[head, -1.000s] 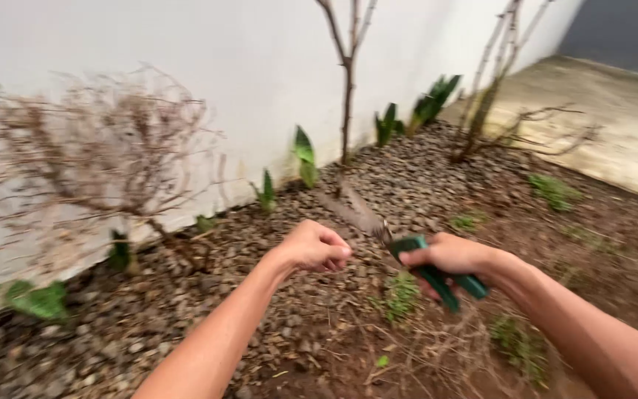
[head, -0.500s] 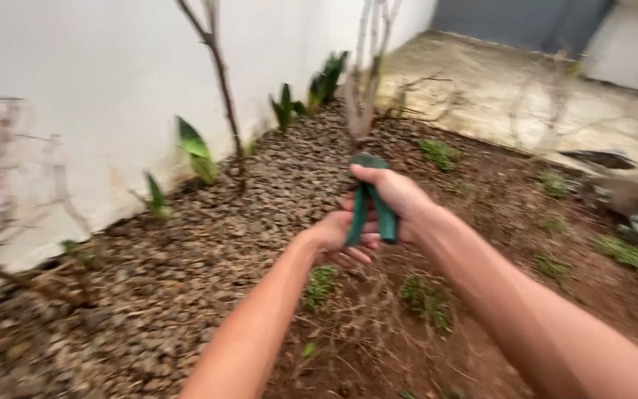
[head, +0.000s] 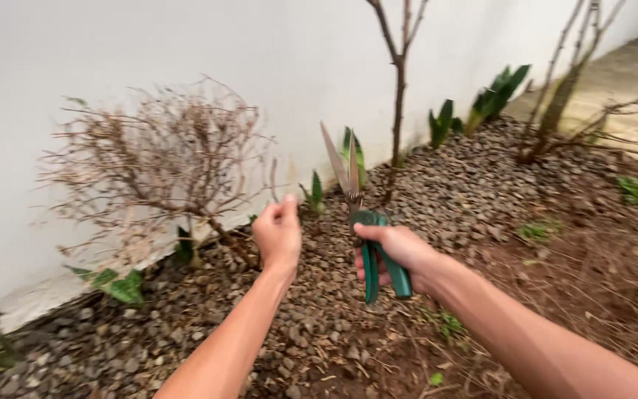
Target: Trimming the dead branches of a small bush in a garden using handheld shears.
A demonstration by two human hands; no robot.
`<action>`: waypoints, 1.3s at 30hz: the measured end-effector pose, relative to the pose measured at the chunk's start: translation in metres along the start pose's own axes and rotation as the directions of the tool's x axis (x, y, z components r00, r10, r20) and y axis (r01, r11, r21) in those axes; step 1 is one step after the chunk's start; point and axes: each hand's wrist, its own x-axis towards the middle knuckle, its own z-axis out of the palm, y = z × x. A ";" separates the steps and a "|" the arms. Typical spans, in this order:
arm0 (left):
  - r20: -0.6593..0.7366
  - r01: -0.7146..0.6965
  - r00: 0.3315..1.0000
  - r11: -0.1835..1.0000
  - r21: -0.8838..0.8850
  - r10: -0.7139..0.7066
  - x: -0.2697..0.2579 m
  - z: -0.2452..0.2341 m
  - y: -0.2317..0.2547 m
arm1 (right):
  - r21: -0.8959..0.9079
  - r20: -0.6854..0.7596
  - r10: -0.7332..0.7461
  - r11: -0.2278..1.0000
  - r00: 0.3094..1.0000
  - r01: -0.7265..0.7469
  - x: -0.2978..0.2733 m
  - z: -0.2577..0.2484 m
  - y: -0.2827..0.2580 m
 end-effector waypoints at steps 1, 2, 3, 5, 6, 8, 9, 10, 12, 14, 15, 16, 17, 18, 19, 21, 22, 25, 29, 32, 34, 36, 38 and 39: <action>-0.017 -0.005 1.000 1.000 0.007 0.005 0.008 -0.020 -0.009 | -0.006 0.017 -0.005 1.000 1.000 0.005 0.004 0.009 0.002; -0.134 0.002 0.991 0.999 0.035 0.003 0.015 -0.039 -0.018 | -0.007 0.052 0.018 1.000 0.998 -0.018 0.008 0.019 0.005; -0.247 0.014 0.969 0.998 0.062 0.002 0.020 -0.059 -0.027 | -0.007 0.084 0.044 0.999 0.996 -0.044 0.011 0.027 0.008; -0.327 0.063 0.944 0.995 0.072 -0.037 0.040 -0.097 -0.044 | -0.080 0.091 0.059 0.995 0.994 -0.051 0.012 0.039 0.009; -0.391 0.114 0.917 0.991 0.071 -0.077 0.048 -0.114 -0.052 | -0.147 0.082 0.073 0.987 0.994 -0.061 0.011 0.043 0.010; -0.389 0.202 0.904 0.979 0.023 -0.177 0.052 -0.133 -0.029 | -0.171 0.090 0.080 0.983 0.993 -0.064 0.017 0.048 0.013; -0.374 0.291 0.884 0.956 -0.028 -0.280 0.052 -0.140 -0.018 | -0.193 0.089 0.089 0.979 0.992 -0.071 0.020 0.050 0.015; -0.375 0.294 0.883 0.956 -0.027 -0.282 0.052 -0.143 -0.002 | -0.194 0.090 0.092 0.978 0.992 -0.073 0.018 0.053 0.014; -0.191 0.508 0.838 0.858 -0.069 -0.511 0.052 -0.148 0.030 | -0.125 0.118 0.101 0.988 0.988 -0.086 0.014 0.058 0.012; -0.104 0.561 0.820 0.826 -0.057 -0.563 0.052 -0.143 0.038 | -0.037 0.115 0.099 0.995 0.989 -0.095 0.012 0.067 0.016; -0.018 0.607 0.794 0.794 -0.038 -0.608 0.052 -0.142 0.042 | 0.054 0.114 0.094 0.993 0.989 -0.101 0.010 0.072 0.017; -0.019 0.608 0.793 0.793 -0.044 -0.609 0.059 -0.141 0.038 | 0.048 0.113 0.094 0.994 0.989 -0.100 0.008 0.078 0.015; -0.001 0.606 0.795 0.794 -0.049 -0.607 0.063 -0.142 0.032 | 0.185 0.141 0.043 0.980 0.989 -0.069 0.005 0.084 0.017; 0.017 0.605 0.796 0.795 -0.054 -0.605 0.066 -0.142 0.026 | 0.320 0.160 -0.010 0.947 0.987 -0.042 0.003 0.089 0.019; 0.012 0.608 0.793 0.792 -0.059 -0.609 0.068 -0.141 0.019 | 0.313 0.164 -0.006 0.949 0.987 -0.046 0.002 0.098 0.012; -0.021 0.584 0.811 0.811 -0.035 -0.585 0.076 -0.141 0.009 | 0.487 0.125 -0.097 0.873 0.987 0.024 0.002 0.117 -0.003; -0.026 0.584 0.810 0.811 -0.036 -0.585 0.075 -0.139 0.008 | 0.484 0.129 -0.096 0.875 0.987 0.022 0.006 0.126 -0.006; -0.066 0.569 0.819 0.822 -0.025 -0.569 0.075 -0.136 0.009 | 0.542 0.135 -0.157 0.838 0.978 0.060 0.017 0.153 -0.012; -0.190 0.534 0.817 0.839 -0.106 -0.544 0.079 -0.124 -0.005 | 0.563 0.200 -0.153 0.826 0.968 0.014 0.024 0.181 -0.008; -0.223 0.511 0.807 0.836 -0.201 -0.547 0.083 -0.118 -0.014 | 0.548 0.227 -0.152 0.837 0.962 0.003 0.029 0.191 -0.004; -0.225 0.507 0.799 0.826 -0.245 -0.557 0.081 -0.120 -0.013 | 0.545 0.237 -0.154 0.839 0.959 0.000 0.032 0.193 -0.001; -0.227 0.528 0.781 0.810 -0.257 -0.581 0.079 -0.125 -0.004 | 0.536 0.232 -0.149 0.844 0.961 0.002 0.035 0.194 -0.003; -0.229 0.531 0.777 0.806 -0.260 -0.586 0.077 -0.129 -0.011 | 0.543 0.217 -0.136 0.840 0.967 -0.004 0.034 0.195 -0.004; -0.228 0.531 0.776 0.804 -0.266 -0.588 0.079 -0.131 -0.013 | 0.550 0.199 -0.127 0.835 0.972 -0.003 0.034 0.196 -0.007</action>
